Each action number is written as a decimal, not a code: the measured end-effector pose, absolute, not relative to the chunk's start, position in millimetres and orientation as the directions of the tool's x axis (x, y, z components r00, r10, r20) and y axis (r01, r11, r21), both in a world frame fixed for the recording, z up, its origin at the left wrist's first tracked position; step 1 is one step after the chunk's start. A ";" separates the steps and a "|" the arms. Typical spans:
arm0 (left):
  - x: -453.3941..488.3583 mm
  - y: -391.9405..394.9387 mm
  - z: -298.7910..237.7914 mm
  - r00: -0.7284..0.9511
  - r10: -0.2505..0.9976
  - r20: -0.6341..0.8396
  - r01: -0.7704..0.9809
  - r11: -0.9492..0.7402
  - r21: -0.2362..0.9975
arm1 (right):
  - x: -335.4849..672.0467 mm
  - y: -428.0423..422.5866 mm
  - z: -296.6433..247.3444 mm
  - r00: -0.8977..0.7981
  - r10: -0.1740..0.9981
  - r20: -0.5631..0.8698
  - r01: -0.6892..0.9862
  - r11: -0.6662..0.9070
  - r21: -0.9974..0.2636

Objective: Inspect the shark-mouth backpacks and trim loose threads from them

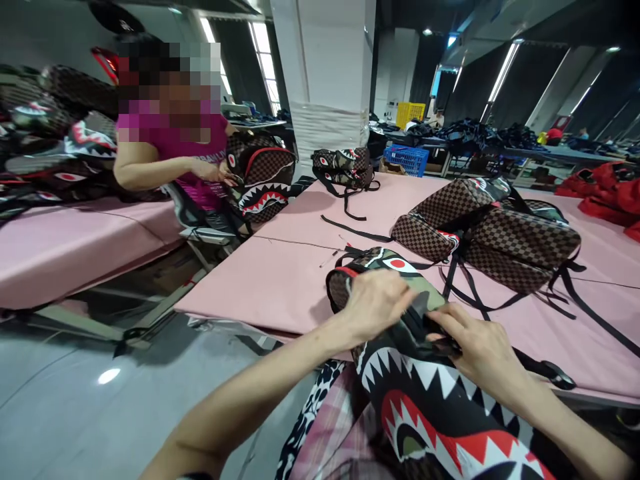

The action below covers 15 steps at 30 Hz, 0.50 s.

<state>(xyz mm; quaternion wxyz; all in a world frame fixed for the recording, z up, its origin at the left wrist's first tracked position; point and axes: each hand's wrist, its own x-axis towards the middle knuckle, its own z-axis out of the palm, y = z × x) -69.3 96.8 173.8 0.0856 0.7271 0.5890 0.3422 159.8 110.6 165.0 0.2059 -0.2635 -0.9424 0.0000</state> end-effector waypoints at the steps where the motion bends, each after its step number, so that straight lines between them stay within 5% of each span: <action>1: -83.3 103.2 174.0 -0.138 0.897 0.421 0.738 -0.190 0.647 | 161.6 110.6 166.4 -0.759 0.515 0.398 0.485 0.855 -0.183; 3: -118.1 121.7 165.8 -0.543 0.806 0.234 0.435 0.032 0.900 | 173.0 110.9 163.9 -0.729 0.560 0.395 0.458 0.827 -0.328; 6: -161.5 148.4 124.2 -0.646 0.763 -0.012 0.181 0.168 0.969 | 200.8 119.4 145.7 -0.639 0.685 0.349 0.527 0.721 -0.450; 11: -155.8 150.4 12.8 -0.515 0.707 -0.485 -0.329 0.359 0.873 | 240.6 157.7 99.2 -0.316 0.890 0.328 0.582 0.455 -0.674; 15: -142.2 141.9 -43.9 -0.304 0.697 -0.649 -0.629 0.365 0.686 | 253.4 190.6 78.5 -0.146 0.959 0.241 0.541 0.282 -0.793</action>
